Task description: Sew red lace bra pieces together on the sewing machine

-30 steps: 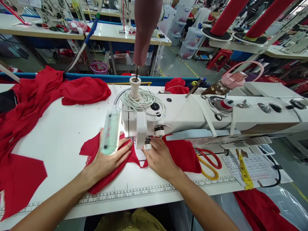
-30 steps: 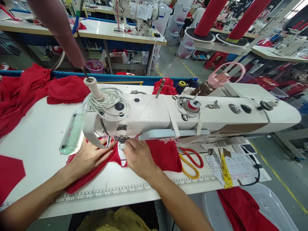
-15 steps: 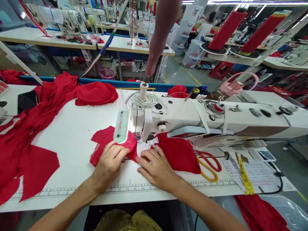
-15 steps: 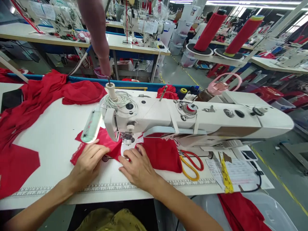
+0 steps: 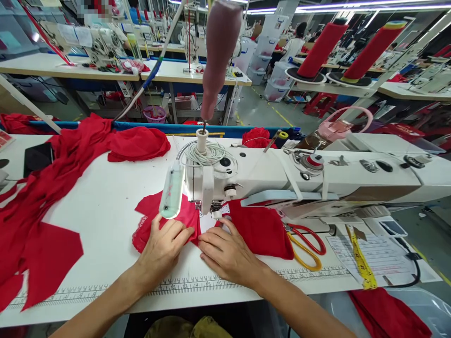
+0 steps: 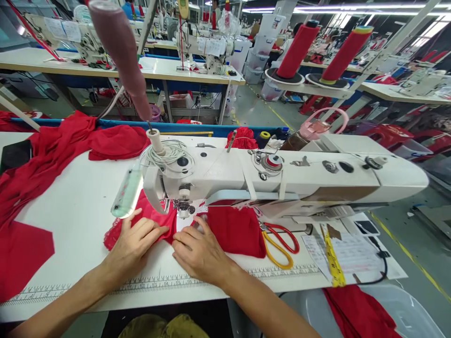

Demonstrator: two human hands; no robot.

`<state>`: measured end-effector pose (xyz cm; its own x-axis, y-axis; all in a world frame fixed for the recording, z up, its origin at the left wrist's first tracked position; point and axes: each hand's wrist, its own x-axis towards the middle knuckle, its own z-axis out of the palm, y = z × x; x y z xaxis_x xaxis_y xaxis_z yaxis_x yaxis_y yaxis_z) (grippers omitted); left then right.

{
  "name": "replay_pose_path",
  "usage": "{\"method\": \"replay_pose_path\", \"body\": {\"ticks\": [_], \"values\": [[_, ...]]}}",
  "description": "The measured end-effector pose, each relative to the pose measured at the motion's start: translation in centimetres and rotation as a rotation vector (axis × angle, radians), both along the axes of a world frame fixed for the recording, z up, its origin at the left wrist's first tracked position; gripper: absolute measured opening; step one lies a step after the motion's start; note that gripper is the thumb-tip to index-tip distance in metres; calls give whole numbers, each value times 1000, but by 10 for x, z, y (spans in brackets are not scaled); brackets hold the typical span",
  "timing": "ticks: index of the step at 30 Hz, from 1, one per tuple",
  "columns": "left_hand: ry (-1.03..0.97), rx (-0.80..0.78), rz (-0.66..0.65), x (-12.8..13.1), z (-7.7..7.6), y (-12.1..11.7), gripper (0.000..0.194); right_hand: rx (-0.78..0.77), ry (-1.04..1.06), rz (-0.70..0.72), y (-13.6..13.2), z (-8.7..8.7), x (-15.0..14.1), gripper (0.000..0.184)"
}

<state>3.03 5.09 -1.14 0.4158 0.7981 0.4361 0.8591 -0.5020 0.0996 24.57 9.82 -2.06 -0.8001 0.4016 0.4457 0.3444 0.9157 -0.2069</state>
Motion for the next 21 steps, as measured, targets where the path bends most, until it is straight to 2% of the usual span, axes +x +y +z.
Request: {"method": "replay_pose_path", "body": {"ticks": [9,17,21], "values": [[40,-65,-23,1,-3,-3,46,44,26,-5,-2,-3,-1,12],[107,69,-106,3,-7,-3,32,60,-91,54,8,11,0,13],[24,34,-60,1,-11,-3,33,99,-47,49,13,10,-4,20]]}}
